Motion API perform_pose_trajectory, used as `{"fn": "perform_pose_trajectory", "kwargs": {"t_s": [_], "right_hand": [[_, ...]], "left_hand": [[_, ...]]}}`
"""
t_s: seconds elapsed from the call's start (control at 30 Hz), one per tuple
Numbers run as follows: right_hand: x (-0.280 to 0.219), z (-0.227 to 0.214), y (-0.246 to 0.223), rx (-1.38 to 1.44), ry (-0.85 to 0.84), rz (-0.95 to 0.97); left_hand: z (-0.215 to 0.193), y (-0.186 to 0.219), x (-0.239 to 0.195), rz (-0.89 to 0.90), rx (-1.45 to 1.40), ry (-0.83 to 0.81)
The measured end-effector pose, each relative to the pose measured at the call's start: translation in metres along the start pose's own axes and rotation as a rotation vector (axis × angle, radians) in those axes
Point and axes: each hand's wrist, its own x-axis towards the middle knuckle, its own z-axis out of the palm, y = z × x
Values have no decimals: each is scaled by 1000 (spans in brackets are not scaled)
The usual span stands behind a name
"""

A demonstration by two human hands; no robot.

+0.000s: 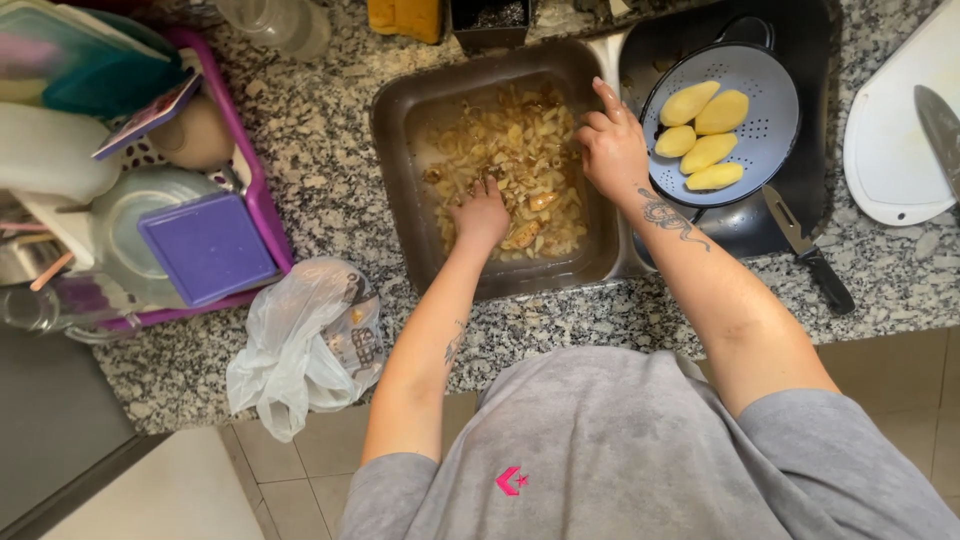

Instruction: The person washes potato peels in a kitchen sink filled with water, then retrieves whole potatoes from a plastic bag. They proceed to peel the potatoes using a peeler over the sink, rinsing them under the tap, and placing the finished potatoes into a colander.

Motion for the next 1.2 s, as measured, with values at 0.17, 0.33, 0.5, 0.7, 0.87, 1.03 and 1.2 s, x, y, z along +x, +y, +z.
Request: {"fn": "perform_pose_trajectory", "kwargs": {"t_s": [0.17, 0.33, 0.5, 0.7, 0.87, 1.03, 1.2], "right_hand": [[13, -47, -48, -100, -217, 83], [-44, -4, -104, 333, -172, -171], [-57, -14, -102, 190, -257, -55], [-79, -21, -75, 198, -508, 65], [-92, -46, -111, 251, -321, 49], [-105, -49, -113, 279, -386, 21], [-119, -75, -116, 329, -498, 97]], "left_hand": [[9, -8, -31, 87, -180, 54], [1, -8, -80, 173, -1224, 272], [23, -19, -79, 247, -2256, -148], [62, -21, -37, 94, -890, 532], [91, 12, -64, 164, -166, 773], [119, 0, -35, 168, -387, 851], [84, -87, -154, 112, -188, 917]]}}
